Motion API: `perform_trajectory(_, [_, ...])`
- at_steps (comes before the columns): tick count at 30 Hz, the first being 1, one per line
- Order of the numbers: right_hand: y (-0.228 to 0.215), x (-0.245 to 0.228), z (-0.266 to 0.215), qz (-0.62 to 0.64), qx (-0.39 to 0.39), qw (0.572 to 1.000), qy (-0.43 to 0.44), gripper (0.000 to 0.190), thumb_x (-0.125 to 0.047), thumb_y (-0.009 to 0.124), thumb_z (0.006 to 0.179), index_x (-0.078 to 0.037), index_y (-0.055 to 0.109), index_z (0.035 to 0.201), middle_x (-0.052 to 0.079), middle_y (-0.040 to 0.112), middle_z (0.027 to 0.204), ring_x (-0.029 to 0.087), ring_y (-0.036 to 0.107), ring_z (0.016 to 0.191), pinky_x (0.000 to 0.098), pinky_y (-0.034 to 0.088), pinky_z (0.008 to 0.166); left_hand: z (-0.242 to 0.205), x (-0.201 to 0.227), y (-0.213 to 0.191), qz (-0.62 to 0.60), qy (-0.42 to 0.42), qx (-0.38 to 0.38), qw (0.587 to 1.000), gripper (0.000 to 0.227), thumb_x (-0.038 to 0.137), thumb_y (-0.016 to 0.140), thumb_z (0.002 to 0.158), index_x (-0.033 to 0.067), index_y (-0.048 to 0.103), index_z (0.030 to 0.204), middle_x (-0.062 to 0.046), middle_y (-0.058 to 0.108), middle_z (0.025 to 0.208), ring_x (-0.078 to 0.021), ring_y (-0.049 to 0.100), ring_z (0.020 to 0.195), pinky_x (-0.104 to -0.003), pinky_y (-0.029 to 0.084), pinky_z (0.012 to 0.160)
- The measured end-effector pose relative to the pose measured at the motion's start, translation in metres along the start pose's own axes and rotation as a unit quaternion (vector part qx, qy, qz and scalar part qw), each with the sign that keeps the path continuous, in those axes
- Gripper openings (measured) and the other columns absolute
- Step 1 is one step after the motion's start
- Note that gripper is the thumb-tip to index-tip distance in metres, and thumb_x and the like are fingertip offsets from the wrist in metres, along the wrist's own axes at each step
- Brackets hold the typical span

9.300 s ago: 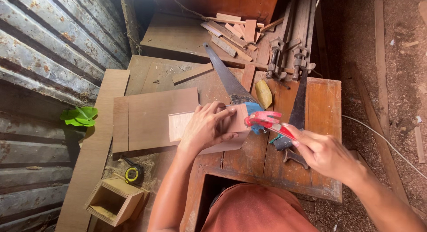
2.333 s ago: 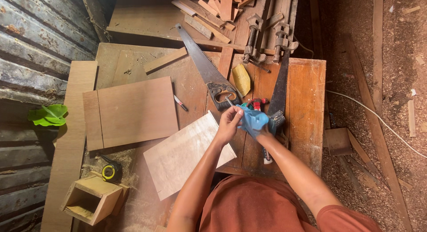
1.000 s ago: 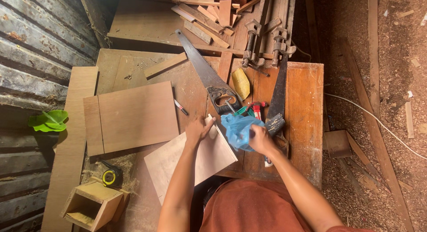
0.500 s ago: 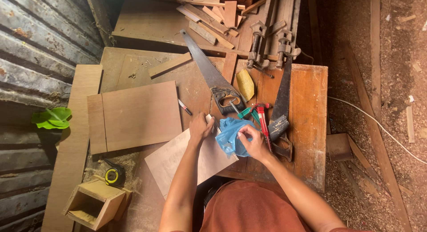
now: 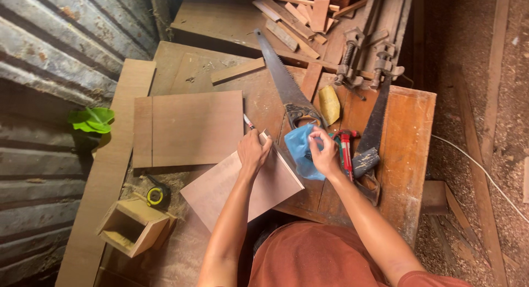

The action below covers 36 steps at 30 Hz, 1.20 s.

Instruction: The person assembles a small wooden box by aligning two wooden panels and hammering nails into the joints. They repeatedly pick up nails from a plastic bag and use a hammer to secure the pieces together.

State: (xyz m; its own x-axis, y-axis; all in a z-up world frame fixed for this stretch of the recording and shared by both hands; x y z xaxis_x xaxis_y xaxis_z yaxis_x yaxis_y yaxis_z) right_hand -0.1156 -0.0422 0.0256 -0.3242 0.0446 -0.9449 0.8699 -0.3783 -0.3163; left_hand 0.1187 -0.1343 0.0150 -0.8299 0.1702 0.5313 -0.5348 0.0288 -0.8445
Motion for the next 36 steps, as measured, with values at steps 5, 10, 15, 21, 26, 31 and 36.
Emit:
perform_trajectory(5, [0.012, -0.088, 0.001, -0.178, 0.081, 0.951, -0.241, 0.009, -0.007, 0.069, 0.095, -0.002, 0.061, 0.099, 0.03, 0.057, 0.139, 0.047, 0.064, 0.124, 0.046, 0.054, 0.101, -0.004, 0.001, -0.041, -0.025, 0.002, 0.041, 0.999, 0.037, 0.042, 0.067, 0.088, 0.0061, 0.063, 0.094, -0.014, 0.066, 0.087, -0.0341, 0.063, 0.087, -0.047, 0.041, 0.075])
perform_trajectory(10, [0.033, -0.123, -0.004, -0.147, 0.023, 0.97, -0.192, 0.009, -0.005, 0.068, 0.096, 0.001, 0.062, 0.1, 0.024, 0.069, 0.127, 0.038, 0.071, 0.11, 0.0411, 0.058, 0.09, -0.01, -0.001, -0.093, -0.037, 0.002, 0.089, 0.995, 0.037, 0.04, 0.069, 0.089, 0.0041, 0.062, 0.095, -0.015, 0.064, 0.088, -0.0342, 0.061, 0.087, -0.046, 0.04, 0.074])
perform_trajectory(15, [0.086, -0.147, -0.013, 0.01, -0.145, 0.975, -0.166, 0.008, -0.005, 0.068, 0.095, 0.001, 0.065, 0.1, 0.017, 0.076, 0.114, 0.028, 0.076, 0.105, 0.0352, 0.059, 0.089, -0.022, 0.003, -0.151, -0.086, 0.007, 0.135, 0.987, 0.034, 0.035, 0.07, 0.089, 0.0034, 0.061, 0.096, -0.014, 0.064, 0.09, -0.0326, 0.06, 0.086, -0.044, 0.04, 0.076])
perform_trajectory(21, [0.109, -0.197, -0.024, 0.127, -0.196, 0.96, -0.157, 0.01, -0.004, 0.064, 0.099, 0.002, 0.067, 0.106, 0.015, 0.077, 0.111, 0.022, 0.075, 0.104, 0.0312, 0.059, 0.094, -0.051, -0.002, -0.213, -0.142, 0.013, 0.199, 0.97, 0.03, 0.03, 0.071, 0.089, 0.0029, 0.06, 0.096, -0.014, 0.063, 0.091, -0.0329, 0.059, 0.087, -0.042, 0.041, 0.08])
perform_trajectory(26, [0.121, -0.247, -0.039, 0.076, -0.256, 0.941, -0.208, 0.009, -0.005, 0.066, 0.098, 0.0, 0.067, 0.104, 0.014, 0.077, 0.117, 0.023, 0.075, 0.112, 0.0325, 0.059, 0.097, -0.074, -0.02, -0.243, -0.173, -0.008, 0.239, 0.955, 0.026, 0.026, 0.068, 0.09, 0.0031, 0.058, 0.095, -0.014, 0.061, 0.092, -0.0327, 0.057, 0.089, -0.041, 0.042, 0.082])
perform_trajectory(31, [0.141, -0.278, -0.061, 0.047, -0.292, 0.92, -0.256, 0.008, -0.005, 0.068, 0.096, 0.0, 0.066, 0.102, 0.016, 0.073, 0.126, 0.029, 0.071, 0.121, 0.0344, 0.056, 0.099, -0.091, -0.041, -0.264, -0.187, -0.02, 0.273, 0.943, 0.022, 0.023, 0.065, 0.091, 0.0029, 0.057, 0.096, -0.014, 0.061, 0.095, -0.0329, 0.056, 0.091, -0.042, 0.042, 0.085])
perform_trajectory(36, [0.159, -0.292, -0.078, 0.05, -0.312, 0.902, -0.295, 0.01, -0.005, 0.07, 0.095, -0.001, 0.065, 0.104, 0.017, 0.071, 0.131, 0.03, 0.069, 0.125, 0.0355, 0.056, 0.102, -0.113, -0.056, -0.278, -0.187, -0.046, 0.3, 0.934, 0.024, 0.024, 0.063, 0.09, 0.0028, 0.055, 0.097, -0.015, 0.057, 0.094, -0.0323, 0.056, 0.09, -0.042, 0.042, 0.085])
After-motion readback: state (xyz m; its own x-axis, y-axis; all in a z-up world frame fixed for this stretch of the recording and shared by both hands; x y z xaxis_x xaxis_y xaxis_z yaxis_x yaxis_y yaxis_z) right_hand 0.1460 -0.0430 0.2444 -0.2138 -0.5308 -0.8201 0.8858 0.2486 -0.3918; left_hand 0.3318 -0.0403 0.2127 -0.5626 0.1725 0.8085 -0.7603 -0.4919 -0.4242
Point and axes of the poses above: each hand's wrist, its own z-axis towards the middle knuckle, its own y-axis out of the palm, x = y × z, the point moved 6 cm from there along z, towards the middle knuckle
